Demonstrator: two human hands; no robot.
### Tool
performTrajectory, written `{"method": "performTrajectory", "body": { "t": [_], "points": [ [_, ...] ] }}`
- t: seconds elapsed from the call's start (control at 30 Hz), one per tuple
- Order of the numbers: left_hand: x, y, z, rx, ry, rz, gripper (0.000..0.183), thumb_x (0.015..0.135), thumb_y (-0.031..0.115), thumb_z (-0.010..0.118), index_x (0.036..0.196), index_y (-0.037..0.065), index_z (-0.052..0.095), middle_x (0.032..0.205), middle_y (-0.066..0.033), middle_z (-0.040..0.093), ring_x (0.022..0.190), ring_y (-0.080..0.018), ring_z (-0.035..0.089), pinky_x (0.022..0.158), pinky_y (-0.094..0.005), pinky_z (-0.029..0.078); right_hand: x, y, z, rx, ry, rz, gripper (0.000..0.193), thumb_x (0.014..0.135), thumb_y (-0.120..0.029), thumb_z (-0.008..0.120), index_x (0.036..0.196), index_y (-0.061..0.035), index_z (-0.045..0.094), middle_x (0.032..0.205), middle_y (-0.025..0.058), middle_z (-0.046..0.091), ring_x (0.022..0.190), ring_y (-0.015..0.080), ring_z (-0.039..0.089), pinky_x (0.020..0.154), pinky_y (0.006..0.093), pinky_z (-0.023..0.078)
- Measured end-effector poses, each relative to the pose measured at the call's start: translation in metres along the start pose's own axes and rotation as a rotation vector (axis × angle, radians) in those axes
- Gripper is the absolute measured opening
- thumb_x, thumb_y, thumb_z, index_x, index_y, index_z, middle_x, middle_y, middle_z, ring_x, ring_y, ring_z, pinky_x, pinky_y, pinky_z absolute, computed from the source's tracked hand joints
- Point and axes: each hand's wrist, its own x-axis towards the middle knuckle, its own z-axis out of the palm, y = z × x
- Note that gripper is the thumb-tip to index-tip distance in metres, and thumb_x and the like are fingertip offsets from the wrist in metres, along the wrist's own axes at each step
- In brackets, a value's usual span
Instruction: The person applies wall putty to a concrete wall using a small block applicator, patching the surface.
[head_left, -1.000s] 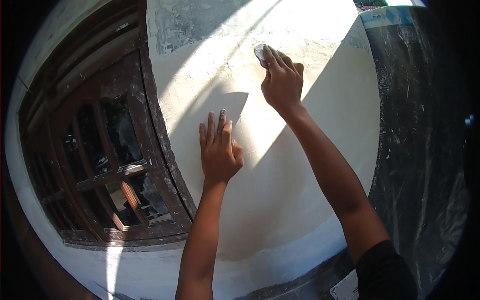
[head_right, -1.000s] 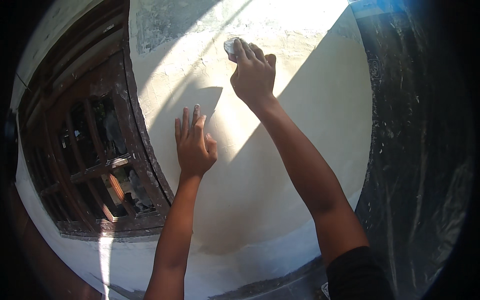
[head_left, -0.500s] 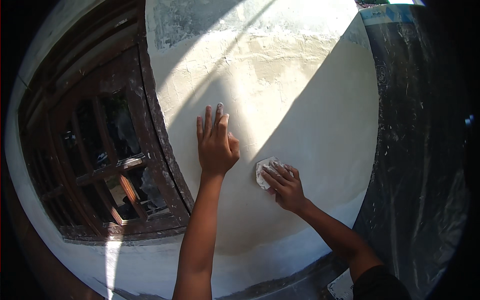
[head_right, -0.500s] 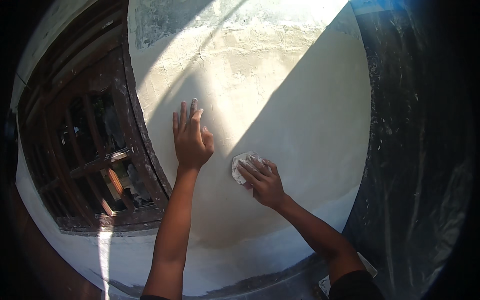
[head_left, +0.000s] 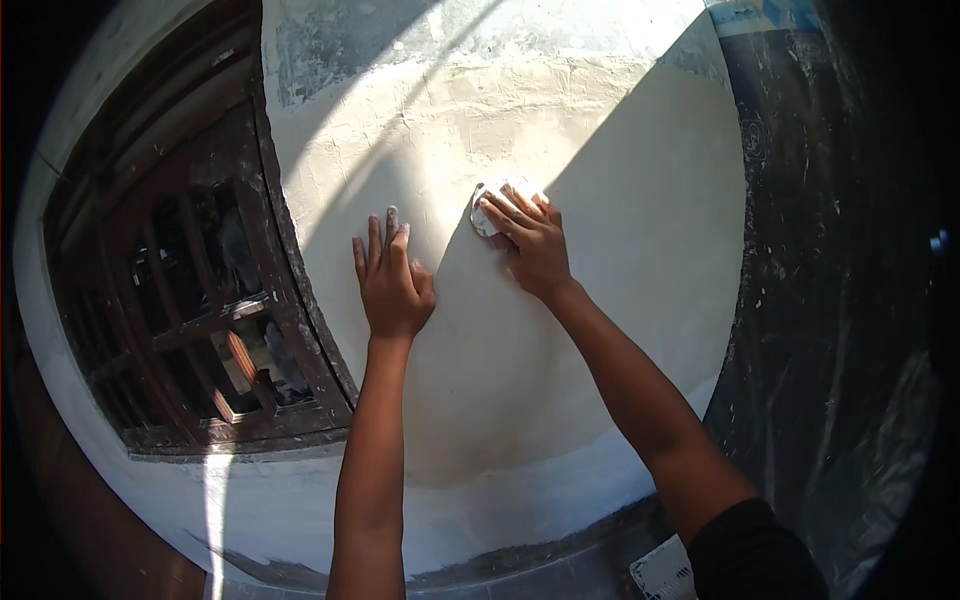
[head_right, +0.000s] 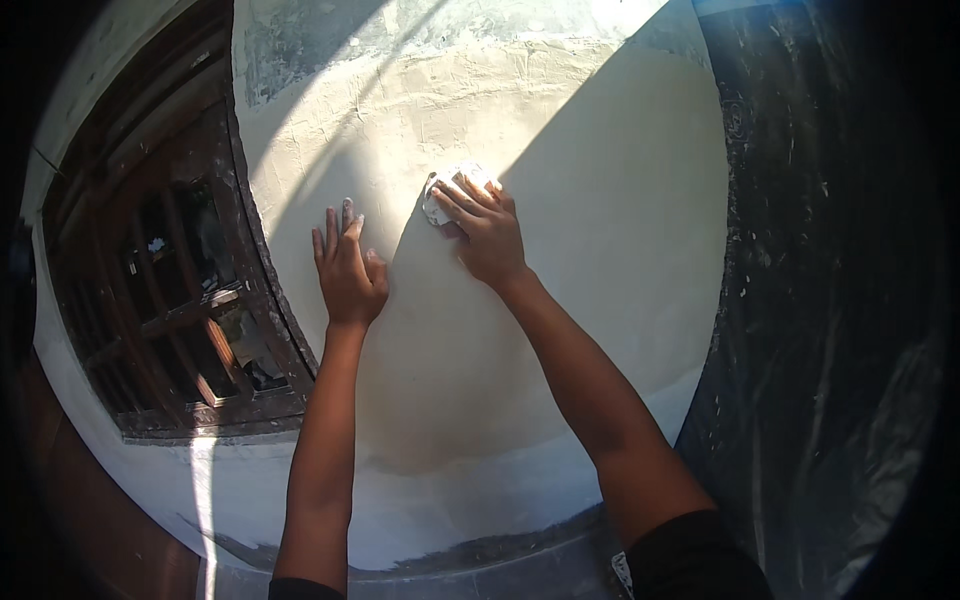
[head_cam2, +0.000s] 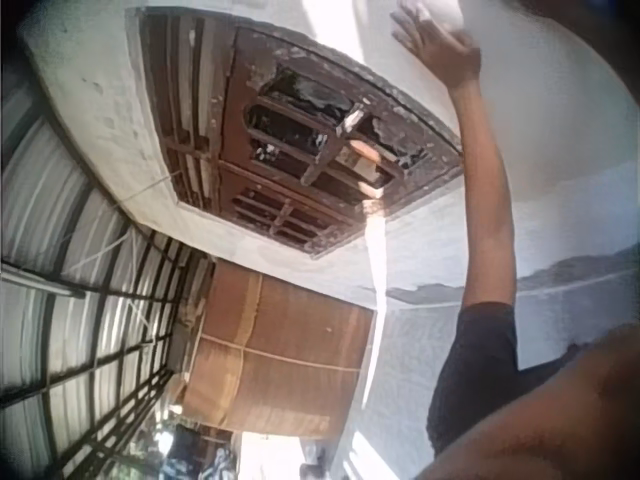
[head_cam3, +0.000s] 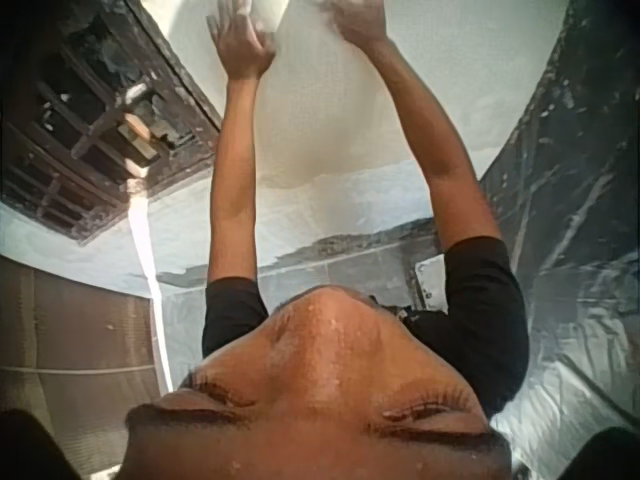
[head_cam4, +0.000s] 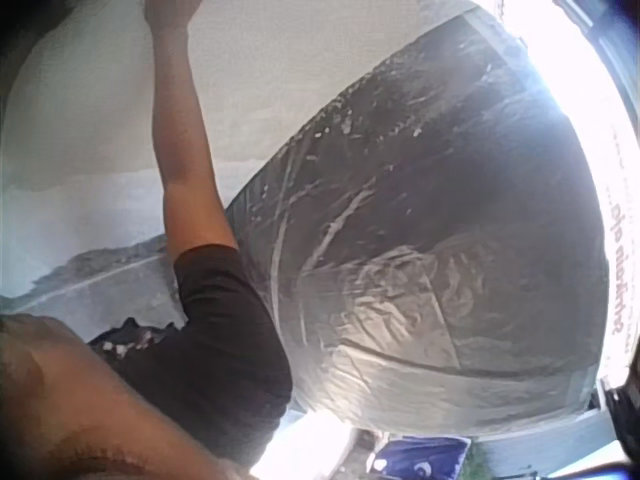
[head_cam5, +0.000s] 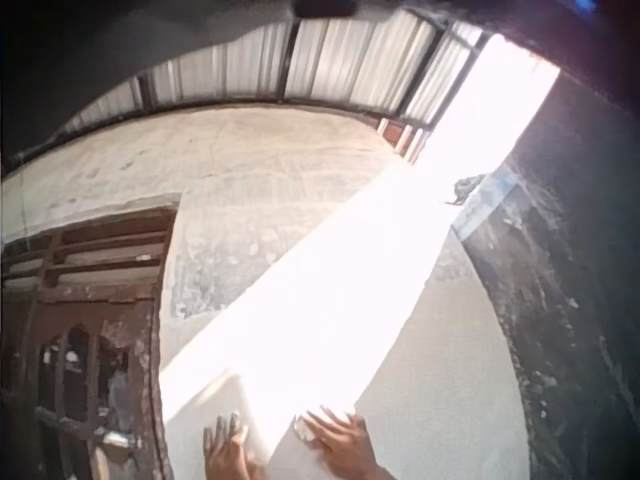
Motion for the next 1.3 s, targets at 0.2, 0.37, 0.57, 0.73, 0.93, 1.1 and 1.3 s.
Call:
{"method": "performTrajectory", "body": {
  "t": [0.2, 0.37, 0.57, 0.73, 0.93, 1.1, 1.3],
  "points": [
    [-0.068, 0.107, -0.004, -0.106, -0.172, -0.221, 0.057, 0.082, 0.006, 0.056, 0.137, -0.002, 0.043, 0.154, -0.0268, 0.038, 0.147, -0.0514, 0.022, 0.121, -0.0597, 0.019, -0.236, -0.009, -0.068, 0.093, -0.41, 0.099, 0.055, 0.082, -0.01, 0.074, 0.135, -0.0192, 0.061, 0.127, 0.0032, 0.069, 0.13, 0.0275, 0.055, 0.113, 0.0491, 0.032],
    [-0.182, 0.251, -0.019, -0.288, -0.427, -0.374, 0.059, 0.083, 0.004, 0.057, 0.138, -0.006, 0.041, 0.155, -0.0281, 0.036, 0.147, -0.0526, 0.021, 0.12, -0.0605, 0.02, -0.486, -0.013, -0.207, 0.189, -0.911, 0.433, 0.04, 0.081, 0.0, 0.061, 0.116, -0.0154, 0.07, 0.112, 0.009, 0.072, 0.109, 0.0326, 0.067, 0.09, 0.049, 0.05],
    [-0.32, 0.413, -0.038, -0.434, -0.813, -0.635, 0.068, 0.084, 0.007, 0.057, 0.146, -0.009, 0.033, 0.155, -0.029, 0.035, 0.147, -0.0517, 0.021, 0.121, -0.0574, 0.019, -0.59, -0.054, -0.385, 0.064, -0.945, 1.119, 0.025, 0.086, -0.009, 0.061, 0.108, -0.0115, 0.073, 0.095, 0.0186, 0.072, 0.091, 0.0412, 0.068, 0.081, 0.0495, 0.054],
    [-0.411, 0.531, -0.06, -0.596, -1.254, -0.902, 0.075, 0.087, 0.011, 0.057, 0.149, -0.013, 0.023, 0.155, -0.0316, 0.031, 0.147, -0.0514, 0.022, 0.122, -0.0541, 0.019, -0.653, -0.066, -0.471, -0.135, -1.043, 1.466, 0.013, 0.088, -0.013, 0.064, 0.096, -0.0041, 0.07, 0.087, 0.0264, 0.069, 0.086, 0.047, 0.066, 0.077, 0.0537, 0.052],
    [-0.488, 0.619, -0.095, -0.702, -1.635, -0.861, 0.073, 0.085, 0.013, 0.059, 0.145, -0.014, 0.027, 0.151, -0.0344, 0.036, 0.142, -0.053, 0.03, 0.12, -0.0539, 0.024, -0.683, -0.092, -0.536, -0.241, -1.023, 1.631, 0.016, 0.087, -0.017, 0.07, 0.091, -0.0013, 0.068, 0.081, 0.0275, 0.068, 0.081, 0.0468, 0.067, 0.074, 0.0538, 0.051],
    [-0.55, 0.655, -0.112, -0.7, -1.795, -0.933, 0.075, 0.084, 0.014, 0.061, 0.145, -0.014, 0.027, 0.149, -0.0348, 0.037, 0.141, -0.053, 0.031, 0.12, -0.0537, 0.024, -0.729, -0.104, -0.549, -0.238, -0.956, 1.796, 0.015, 0.091, -0.009, 0.064, 0.102, 0.0, 0.068, 0.085, 0.0268, 0.069, 0.085, 0.0446, 0.068, 0.076, 0.0492, 0.054],
    [-0.63, 0.695, -0.123, -0.568, -1.725, -1.464, 0.079, 0.086, 0.011, 0.062, 0.148, -0.014, 0.019, 0.147, -0.0374, 0.04, 0.136, -0.0513, 0.041, 0.115, -0.0457, 0.034, -0.796, -0.115, -0.513, -0.123, -0.8, 1.679, 0.031, 0.091, 0.001, 0.058, 0.121, -0.0024, 0.067, 0.105, 0.0218, 0.07, 0.097, 0.0399, 0.068, 0.083, 0.0454, 0.054]
  ]
}}
